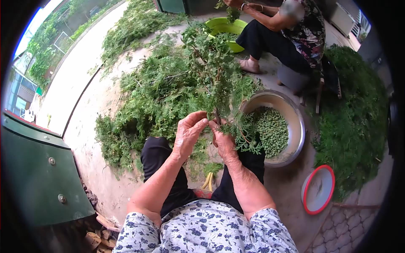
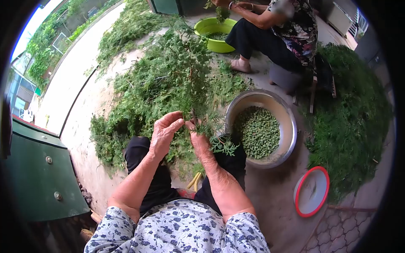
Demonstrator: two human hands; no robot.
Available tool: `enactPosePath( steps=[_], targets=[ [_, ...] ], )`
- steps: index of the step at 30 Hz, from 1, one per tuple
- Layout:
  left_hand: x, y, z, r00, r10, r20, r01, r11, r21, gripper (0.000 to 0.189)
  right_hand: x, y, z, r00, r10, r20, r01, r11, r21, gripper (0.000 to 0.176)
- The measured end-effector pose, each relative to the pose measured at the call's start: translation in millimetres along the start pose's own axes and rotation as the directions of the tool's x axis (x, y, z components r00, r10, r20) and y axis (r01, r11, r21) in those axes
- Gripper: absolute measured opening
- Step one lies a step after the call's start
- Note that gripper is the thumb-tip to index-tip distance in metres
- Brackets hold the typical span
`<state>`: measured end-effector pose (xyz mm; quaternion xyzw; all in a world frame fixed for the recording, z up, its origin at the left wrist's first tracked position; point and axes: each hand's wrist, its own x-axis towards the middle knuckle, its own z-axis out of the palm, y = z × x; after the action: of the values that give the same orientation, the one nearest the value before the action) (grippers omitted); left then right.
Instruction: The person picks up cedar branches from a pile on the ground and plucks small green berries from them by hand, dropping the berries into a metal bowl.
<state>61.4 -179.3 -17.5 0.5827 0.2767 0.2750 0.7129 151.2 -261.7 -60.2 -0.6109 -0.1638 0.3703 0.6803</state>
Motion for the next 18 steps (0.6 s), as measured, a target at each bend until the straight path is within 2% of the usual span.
enactPosePath(
  steps=[1,3,4,5,7,8,9,11,14,17,18],
  targets=[
    [1,-2,-3,1.000,-0.020,0.024,0.020,1.000,-0.005,0.030,3,7,5,1.000,-0.003,0.006,0.003,1.000,-0.005,0.021],
    [-1,3,-7,0.999,-0.040,0.028,0.040,0.999,0.002,0.032,6,17,15,0.952,-0.282,-0.117,0.292,0.952,0.087,0.024],
    [-1,3,-10,0.997,-0.070,0.043,0.069,0.998,0.004,0.033,5,18,11,0.939,-0.315,-0.140,0.317,0.948,-0.005,0.015],
    [-1,3,-13,0.994,-0.097,0.059,0.097,0.995,0.007,0.034,3,13,7,0.937,-0.322,-0.134,0.324,0.946,-0.007,0.015],
    [-5,8,-16,0.995,-0.091,0.038,0.090,0.996,0.025,0.033,-6,-8,4,0.848,-0.529,-0.018,0.504,0.817,-0.281,0.010],
    [-6,11,-20,0.994,-0.101,0.045,0.100,0.995,0.007,0.032,-12,-21,7,0.876,-0.481,-0.031,0.466,0.861,-0.203,0.013],
    [-7,13,-22,0.992,-0.111,0.053,0.111,0.994,-0.010,0.031,-9,-18,7,0.874,-0.486,-0.027,0.472,0.859,-0.200,0.013],
    [-10,15,-27,0.996,-0.086,0.028,0.085,0.996,0.036,0.032,0,-8,4,0.864,-0.496,-0.089,0.430,0.818,-0.382,0.015],
    [-12,17,-32,0.992,-0.108,-0.069,0.102,0.991,-0.090,0.025,2,-8,-3,0.859,-0.498,-0.115,0.414,0.811,-0.414,0.022],
    [-14,20,-39,0.982,-0.177,-0.063,0.160,0.963,-0.219,0.025,-3,-15,0,0.842,-0.519,-0.149,0.417,0.800,-0.431,0.024],
    [-12,16,-44,0.989,-0.141,-0.032,0.131,0.968,-0.214,0.027,-3,-16,0,0.843,-0.515,-0.157,0.412,0.805,-0.427,0.024]
  ],
)
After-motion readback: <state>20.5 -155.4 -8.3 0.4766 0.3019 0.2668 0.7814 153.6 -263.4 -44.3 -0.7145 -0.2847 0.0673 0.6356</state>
